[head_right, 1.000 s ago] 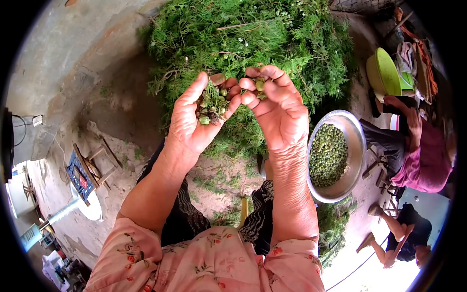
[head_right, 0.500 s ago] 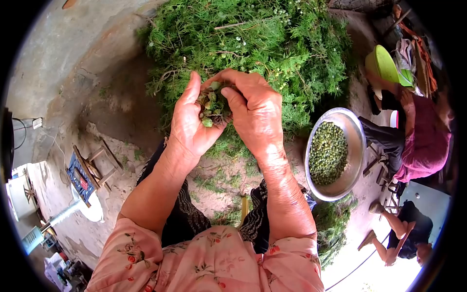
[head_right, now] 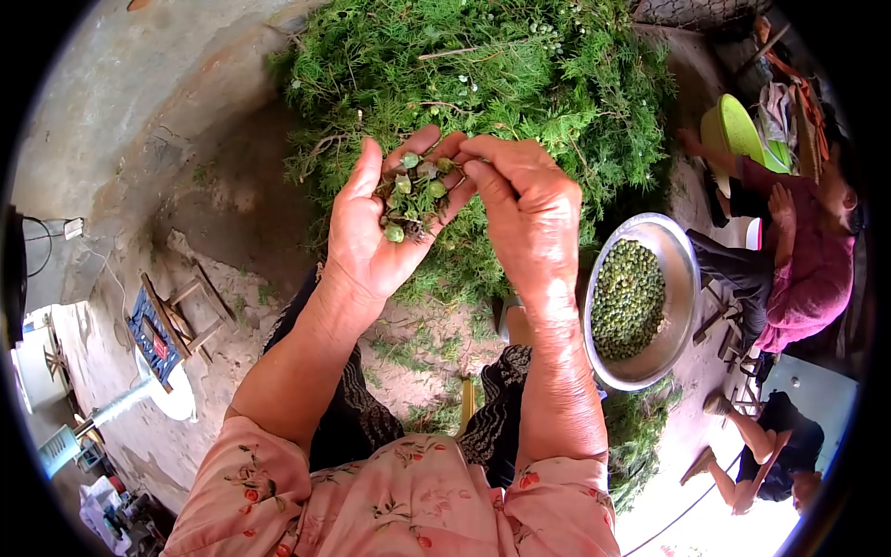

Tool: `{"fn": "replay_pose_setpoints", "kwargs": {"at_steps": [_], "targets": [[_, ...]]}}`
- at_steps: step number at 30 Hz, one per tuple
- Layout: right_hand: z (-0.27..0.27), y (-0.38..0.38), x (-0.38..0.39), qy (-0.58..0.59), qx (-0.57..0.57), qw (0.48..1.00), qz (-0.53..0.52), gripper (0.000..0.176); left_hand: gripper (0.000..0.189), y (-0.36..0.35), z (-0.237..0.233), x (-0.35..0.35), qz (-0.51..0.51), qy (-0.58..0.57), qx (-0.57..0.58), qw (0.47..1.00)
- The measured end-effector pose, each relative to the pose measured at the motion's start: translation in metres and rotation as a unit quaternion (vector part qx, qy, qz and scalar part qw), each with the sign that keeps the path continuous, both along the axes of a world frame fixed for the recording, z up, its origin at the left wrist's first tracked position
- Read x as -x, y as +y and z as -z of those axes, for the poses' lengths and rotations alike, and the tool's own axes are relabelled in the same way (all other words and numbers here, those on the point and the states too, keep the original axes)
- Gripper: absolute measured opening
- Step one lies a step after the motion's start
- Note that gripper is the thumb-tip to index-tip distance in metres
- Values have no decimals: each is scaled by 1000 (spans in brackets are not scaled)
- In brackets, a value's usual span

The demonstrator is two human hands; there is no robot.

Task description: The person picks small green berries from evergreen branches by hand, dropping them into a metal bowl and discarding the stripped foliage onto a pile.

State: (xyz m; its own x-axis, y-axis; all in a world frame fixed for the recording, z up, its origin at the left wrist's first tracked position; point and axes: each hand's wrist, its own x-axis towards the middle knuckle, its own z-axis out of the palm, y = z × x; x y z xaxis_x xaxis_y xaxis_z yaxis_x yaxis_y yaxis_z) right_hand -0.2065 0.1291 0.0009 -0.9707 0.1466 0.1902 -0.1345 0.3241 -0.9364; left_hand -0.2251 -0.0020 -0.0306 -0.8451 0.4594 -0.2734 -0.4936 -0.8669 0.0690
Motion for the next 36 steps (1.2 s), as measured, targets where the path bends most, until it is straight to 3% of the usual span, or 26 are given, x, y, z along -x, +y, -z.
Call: {"fn": "replay_pose_setpoints", "kwargs": {"at_steps": [1, 2, 7, 8, 9, 11, 14, 16, 17, 19, 20, 21, 23, 28, 30, 31, 33, 35, 36], "targets": [[2, -1, 1, 40, -36, 998, -13, 21, 52, -2, 8, 0, 12, 22, -12, 1000], [1, -1, 1, 82, -172, 982, -20, 25, 53, -3, 13, 0, 25, 43, -25, 998], [1, -4, 0, 70, -176, 982, -6, 18, 52, 1, 3, -2, 27, 4, 23, 999], [-5, -3, -1, -11, -11, 1000, 8, 16, 52, 1, 3, -2, 26, 8, 9, 1000], [-11, -3, -1, -92, 154, 984, 20, 15, 52, 2, 0, -1, 25, 9, 9, 1000], [-12, 5, 0, -115, 418, 901, 9, 23, 51, 3, -8, -2, 16, -18, 1, 1000], [-10, 4, -2, -98, 502, 859, -15, 24, 49, 3, -8, -4, 21, -18, 20, 999], [-12, -1, 0, -138, 307, 942, -11, 26, 47, 1, 5, -5, 31, 5, 11, 999], [-18, -5, -1, -148, 215, 965, 7, 6, 46, 0, 9, -6, 38, 30, 2, 999], [-11, -14, -3, -48, 82, 995, 7, 10, 46, 0, 6, -8, 48, 8, 43, 998], [-6, -14, -1, 11, -47, 999, -16, 15, 47, 0, 4, -9, 56, -13, 85, 995], [-6, -14, -2, 11, -47, 999, -16, 15, 47, 1, 2, -9, 56, -13, 85, 995], [-6, -17, -2, 17, -151, 987, -44, 17, 46, 3, -1, -10, 57, -53, 144, 986], [2, -12, 0, 21, -165, 985, -49, 13, 45, 4, 2, -12, 55, -35, 117, 991], [5, -10, 3, -33, 37, 998, -36, 8, 45, 3, 8, -12, 53, -38, 115, 991], [1, -8, 2, -32, 37, 998, -36, 8, 47, 3, 11, -11, 55, -10, 95, 994], [-11, -4, 1, -162, 235, 958, 5, 11, 50, 3, 11, -9, 59, 21, 73, 995], [-9, 2, 1, -174, 260, 950, 21, 15, 53, 4, 9, -8, 28, -15, 38, 999], [-1, 6, 1, -159, 387, 908, -19, 16, 53, 2, 7, -6, 26, -11, 11, 1000]]}}
